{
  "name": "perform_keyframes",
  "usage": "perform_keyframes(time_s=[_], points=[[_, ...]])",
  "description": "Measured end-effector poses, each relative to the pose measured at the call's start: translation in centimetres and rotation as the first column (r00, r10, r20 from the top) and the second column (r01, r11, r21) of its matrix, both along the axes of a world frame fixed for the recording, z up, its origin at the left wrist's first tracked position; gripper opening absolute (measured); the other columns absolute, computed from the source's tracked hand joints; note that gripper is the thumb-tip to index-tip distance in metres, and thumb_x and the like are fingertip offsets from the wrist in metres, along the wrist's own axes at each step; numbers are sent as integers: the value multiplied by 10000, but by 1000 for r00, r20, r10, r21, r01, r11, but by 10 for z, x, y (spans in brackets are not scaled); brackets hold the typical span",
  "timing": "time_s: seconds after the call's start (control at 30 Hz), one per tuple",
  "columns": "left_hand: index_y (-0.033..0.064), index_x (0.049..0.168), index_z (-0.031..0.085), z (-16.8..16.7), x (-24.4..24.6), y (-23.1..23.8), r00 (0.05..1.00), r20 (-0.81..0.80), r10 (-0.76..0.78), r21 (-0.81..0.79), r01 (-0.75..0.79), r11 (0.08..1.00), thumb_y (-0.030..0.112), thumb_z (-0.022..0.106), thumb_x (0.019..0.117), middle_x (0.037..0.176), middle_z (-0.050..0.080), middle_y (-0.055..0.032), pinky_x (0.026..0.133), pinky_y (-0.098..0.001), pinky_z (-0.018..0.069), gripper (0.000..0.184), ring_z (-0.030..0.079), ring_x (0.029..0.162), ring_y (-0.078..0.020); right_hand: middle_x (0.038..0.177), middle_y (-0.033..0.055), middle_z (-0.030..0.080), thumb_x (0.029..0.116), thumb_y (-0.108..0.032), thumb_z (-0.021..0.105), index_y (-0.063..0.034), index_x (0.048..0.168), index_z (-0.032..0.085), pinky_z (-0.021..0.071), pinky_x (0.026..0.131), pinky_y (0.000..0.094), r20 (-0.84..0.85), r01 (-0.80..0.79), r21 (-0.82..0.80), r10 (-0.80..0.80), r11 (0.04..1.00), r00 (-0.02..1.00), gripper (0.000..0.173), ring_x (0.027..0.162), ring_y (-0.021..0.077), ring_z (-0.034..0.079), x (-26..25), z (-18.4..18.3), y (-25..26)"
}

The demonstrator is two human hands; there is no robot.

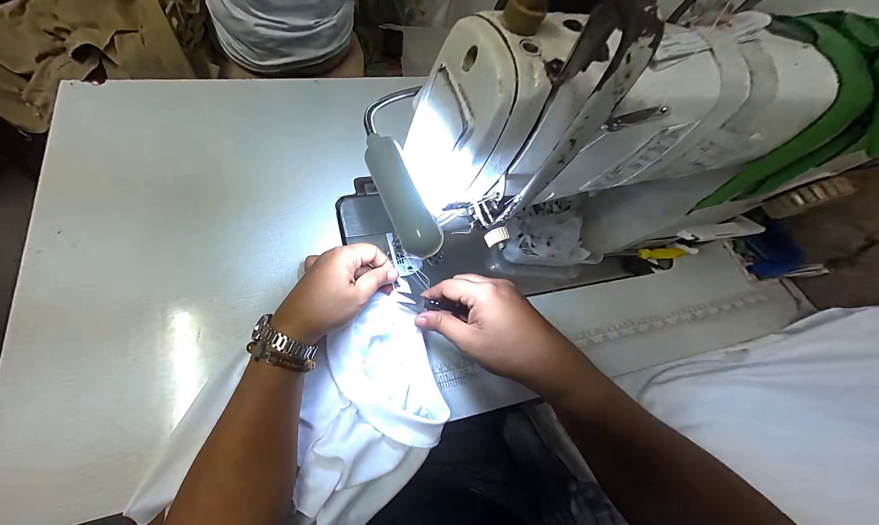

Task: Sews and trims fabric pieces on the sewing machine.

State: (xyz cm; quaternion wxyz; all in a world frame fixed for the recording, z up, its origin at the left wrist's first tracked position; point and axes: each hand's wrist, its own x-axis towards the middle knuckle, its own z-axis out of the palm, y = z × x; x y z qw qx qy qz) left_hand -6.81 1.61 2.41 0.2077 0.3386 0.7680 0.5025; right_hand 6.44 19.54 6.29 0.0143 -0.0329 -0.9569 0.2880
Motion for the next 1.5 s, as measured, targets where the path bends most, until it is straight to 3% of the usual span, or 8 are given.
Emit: perform_keyframes(time_s=[0.37,0.6,0.83,0.93,1.03,1.17,1.33,1.5], points=[[159,910,701,-1,1,0,998,-69,10,-24,-12,1000,228,640,1006,728,665,101,677,-257,451,133,580,662,13,940,57,719,919,-151,728,-44,1033,775,539,801,196,-119,-199,-152,182,968,976,163,863,66,665,-15,-16,12],[150,894,697,0,1,0,990,-139,4,-60,-12,998,225,628,1008,727,643,84,698,-310,444,153,575,680,-15,898,43,713,931,-144,706,-44,1005,780,533,788,183,-142,-239,-202,213,950,967,145,845,45,657,-20,-22,12],[152,855,683,-2,2,1,991,-132,6,-46,-12,999,217,636,1001,679,619,89,667,-295,425,167,552,633,-11,841,29,694,928,-135,702,-48,965,785,508,742,162,-167,-236,-195,205,952,964,125,796,27,632,-20,-23,10],[147,860,682,-2,2,0,991,-130,9,-45,-15,999,216,625,1005,702,631,85,741,-341,417,170,562,673,-22,870,36,714,925,-123,699,-49,946,780,527,767,174,-156,-239,-211,209,948,965,111,819,33,653,-20,-25,8],[151,849,674,-4,1,1,990,-138,31,-16,-34,999,217,627,1004,696,623,85,664,-280,430,174,560,652,-11,872,24,710,937,-147,693,-56,940,775,523,763,174,-131,-243,-219,218,945,967,123,824,28,648,-17,-25,6],[142,893,666,-5,1,1,994,-98,42,10,-41,999,216,618,1017,695,630,97,641,-233,433,152,555,633,12,885,22,702,938,-182,689,-62,1000,776,525,767,182,-131,-178,-138,161,974,978,160,836,45,645,-7,-15,6],[127,948,666,-7,1,3,999,7,50,81,-50,995,186,568,1044,757,679,86,647,-193,495,149,612,674,14,831,54,658,955,-201,677,-49,1006,779,508,677,235,-158,-49,47,56,998,986,190,745,110,618,-3,-11,4],[117,955,660,-4,3,2,998,23,56,81,-58,995,176,551,1053,774,683,79,663,-190,505,158,618,691,9,841,77,663,956,-188,684,-36,1003,775,521,683,270,-142,-31,70,40,997,989,184,751,144,630,-6,-8,0]])
